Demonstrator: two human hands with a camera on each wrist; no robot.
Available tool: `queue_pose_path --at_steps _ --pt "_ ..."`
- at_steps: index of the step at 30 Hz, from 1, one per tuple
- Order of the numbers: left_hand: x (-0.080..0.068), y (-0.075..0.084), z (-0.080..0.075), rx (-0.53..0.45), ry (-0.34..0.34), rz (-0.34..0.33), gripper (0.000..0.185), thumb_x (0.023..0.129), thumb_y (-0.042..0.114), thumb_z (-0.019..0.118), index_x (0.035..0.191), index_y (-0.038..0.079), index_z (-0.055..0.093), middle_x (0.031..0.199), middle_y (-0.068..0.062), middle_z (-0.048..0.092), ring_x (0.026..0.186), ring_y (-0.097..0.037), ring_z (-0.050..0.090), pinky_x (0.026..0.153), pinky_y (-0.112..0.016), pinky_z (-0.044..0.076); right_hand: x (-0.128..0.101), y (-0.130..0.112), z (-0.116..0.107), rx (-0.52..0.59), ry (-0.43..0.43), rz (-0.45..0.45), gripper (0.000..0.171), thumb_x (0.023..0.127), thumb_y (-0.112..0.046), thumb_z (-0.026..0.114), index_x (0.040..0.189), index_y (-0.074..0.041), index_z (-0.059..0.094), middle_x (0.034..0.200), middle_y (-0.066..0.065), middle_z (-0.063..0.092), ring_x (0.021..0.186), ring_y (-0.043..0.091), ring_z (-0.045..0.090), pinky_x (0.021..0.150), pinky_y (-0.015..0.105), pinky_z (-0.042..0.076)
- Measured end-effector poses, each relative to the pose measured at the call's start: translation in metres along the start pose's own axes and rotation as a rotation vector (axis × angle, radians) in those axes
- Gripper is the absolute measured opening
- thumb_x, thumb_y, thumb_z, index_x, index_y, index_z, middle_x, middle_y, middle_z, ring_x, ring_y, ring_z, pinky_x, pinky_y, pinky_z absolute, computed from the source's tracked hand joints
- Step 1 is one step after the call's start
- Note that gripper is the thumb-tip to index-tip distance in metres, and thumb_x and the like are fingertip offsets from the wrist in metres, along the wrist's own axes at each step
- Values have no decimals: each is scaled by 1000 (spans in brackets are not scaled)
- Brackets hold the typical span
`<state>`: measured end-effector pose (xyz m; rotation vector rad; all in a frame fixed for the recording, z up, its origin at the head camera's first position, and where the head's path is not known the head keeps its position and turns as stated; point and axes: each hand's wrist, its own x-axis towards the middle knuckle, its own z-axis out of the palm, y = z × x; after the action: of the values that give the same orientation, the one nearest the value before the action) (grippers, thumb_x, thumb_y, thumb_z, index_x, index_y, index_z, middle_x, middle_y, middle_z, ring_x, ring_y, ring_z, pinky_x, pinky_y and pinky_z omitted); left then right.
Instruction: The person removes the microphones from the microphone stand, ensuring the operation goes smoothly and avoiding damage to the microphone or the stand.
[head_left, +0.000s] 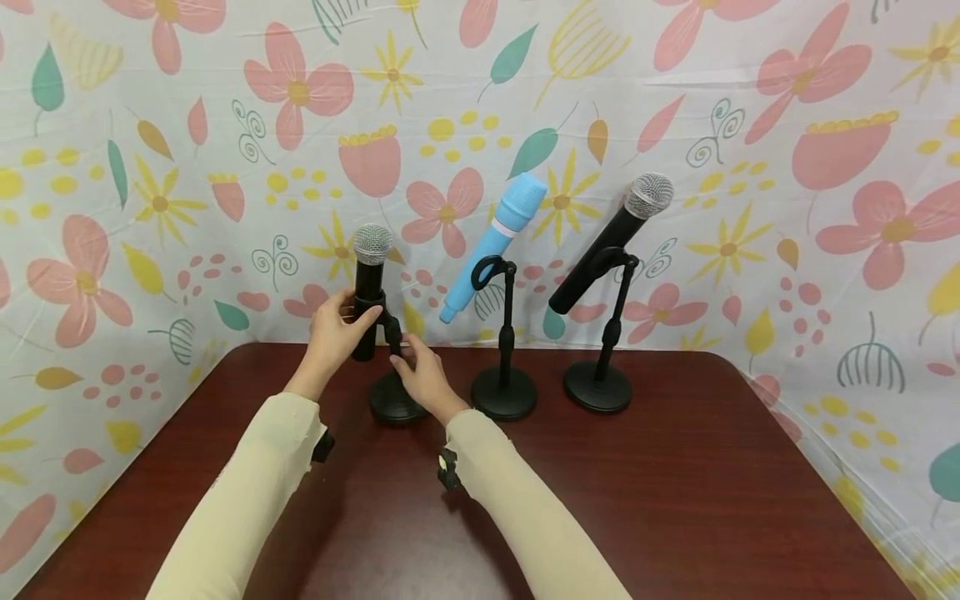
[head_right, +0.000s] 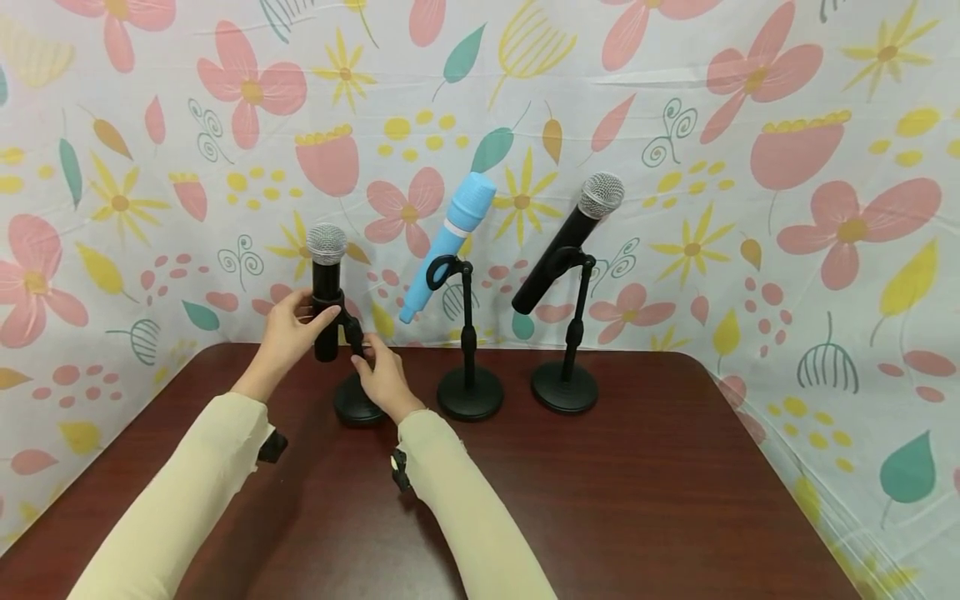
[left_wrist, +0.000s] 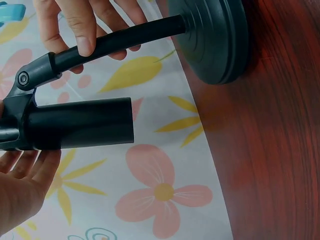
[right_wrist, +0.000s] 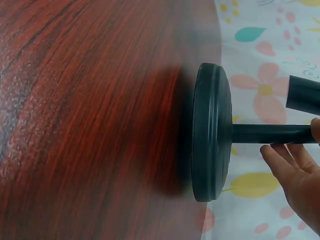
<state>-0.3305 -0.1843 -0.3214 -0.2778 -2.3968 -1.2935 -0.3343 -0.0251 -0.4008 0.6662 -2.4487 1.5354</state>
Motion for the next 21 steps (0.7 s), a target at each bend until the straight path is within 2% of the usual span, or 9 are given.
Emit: queue_pose_path --at_steps 6,12,21 --pt "-5 5 -4 -17 6 2 55 92 27 66 136 -1 49 123 -26 58 111 -38 59 93 -48 48 -3 -3 -1 -26 -11 -2 30 99 -17 54 129 -12 52 115 12 64 105 23 63 85 33 52" --pt "-9 8 -5 -3 -18 -18 63 93 34 64 141 0 43 128 -26 54 115 -39 56 96 -49 46 -7 -4 -4 -17 -9 -11 28 99 -19 56 127 -14 54 115 9 66 104 21 63 85 34 52" --pt "-19 19 -5 11 -37 -10 64 94 43 59 143 6 41 129 -23 53 115 -38 55 95 -50 46 -17 -4 -13 -27 12 -56 26 96 -16 60 120 -7 55 111 12 68 104 24 63 87 37 52"
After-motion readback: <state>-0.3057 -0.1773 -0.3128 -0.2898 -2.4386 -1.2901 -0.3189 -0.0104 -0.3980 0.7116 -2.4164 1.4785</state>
